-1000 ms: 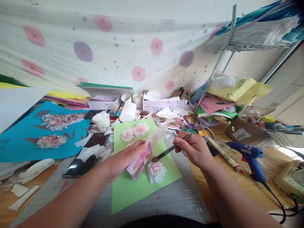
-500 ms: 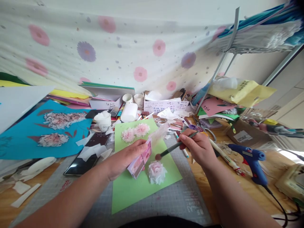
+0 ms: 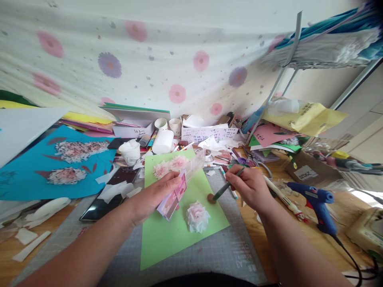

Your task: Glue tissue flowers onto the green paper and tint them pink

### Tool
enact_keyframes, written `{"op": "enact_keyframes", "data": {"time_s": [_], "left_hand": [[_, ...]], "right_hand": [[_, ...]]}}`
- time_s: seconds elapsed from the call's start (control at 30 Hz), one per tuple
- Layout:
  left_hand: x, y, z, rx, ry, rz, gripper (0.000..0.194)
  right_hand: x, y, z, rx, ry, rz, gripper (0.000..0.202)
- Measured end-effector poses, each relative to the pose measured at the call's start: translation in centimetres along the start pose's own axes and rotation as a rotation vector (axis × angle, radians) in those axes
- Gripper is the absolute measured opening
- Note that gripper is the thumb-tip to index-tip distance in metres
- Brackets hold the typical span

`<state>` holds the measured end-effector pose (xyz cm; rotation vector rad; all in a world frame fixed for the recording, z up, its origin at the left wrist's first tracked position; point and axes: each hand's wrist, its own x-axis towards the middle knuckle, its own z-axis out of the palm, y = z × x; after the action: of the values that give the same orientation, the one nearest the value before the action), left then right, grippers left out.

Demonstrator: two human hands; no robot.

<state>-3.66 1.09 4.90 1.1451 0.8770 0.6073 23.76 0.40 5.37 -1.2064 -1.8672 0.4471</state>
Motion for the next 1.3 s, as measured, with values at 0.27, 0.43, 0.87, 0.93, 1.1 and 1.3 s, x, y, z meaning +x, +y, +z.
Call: {"op": "enact_keyframes", "data": {"time_s": [0.27, 0.43, 0.87, 0.93, 1.1, 1.3], "left_hand": [[0.0, 0.2, 0.0, -0.015, -0.014, -0.012, 0.05], [0.1, 0.1, 0.1, -0.027, 0.006, 0.016, 0.049], [0.4, -0.3, -0.6, 0.011, 0.023, 0.001, 0.052], [0.3, -0.3, -0.7, 0.02, 0.03, 0.002, 0.054], [0.3, -0.2, -0.5, 0.017, -0.001, 0.0, 0.056], [0.3, -0.1, -0.4, 0.044, 0.004, -0.019, 0.061]], "right_hand": [[-0.3, -0.5, 0.8, 0.043, 0.016, -0.005, 0.028], [0.0, -0.2, 1.7, 0.154, 0.013, -0.003, 0.031], [0.4, 0.6, 1.9, 0.347, 0.104, 0.087, 0.03], [0.6, 0.6, 2.2, 0.197, 0.1, 0.074, 0.027], [0.4, -0.4, 3.0, 0.092, -0.193, -0.056, 0.023], [-0.3, -1.0, 2.5, 0.422, -0.209, 0.007, 0.026]]}}
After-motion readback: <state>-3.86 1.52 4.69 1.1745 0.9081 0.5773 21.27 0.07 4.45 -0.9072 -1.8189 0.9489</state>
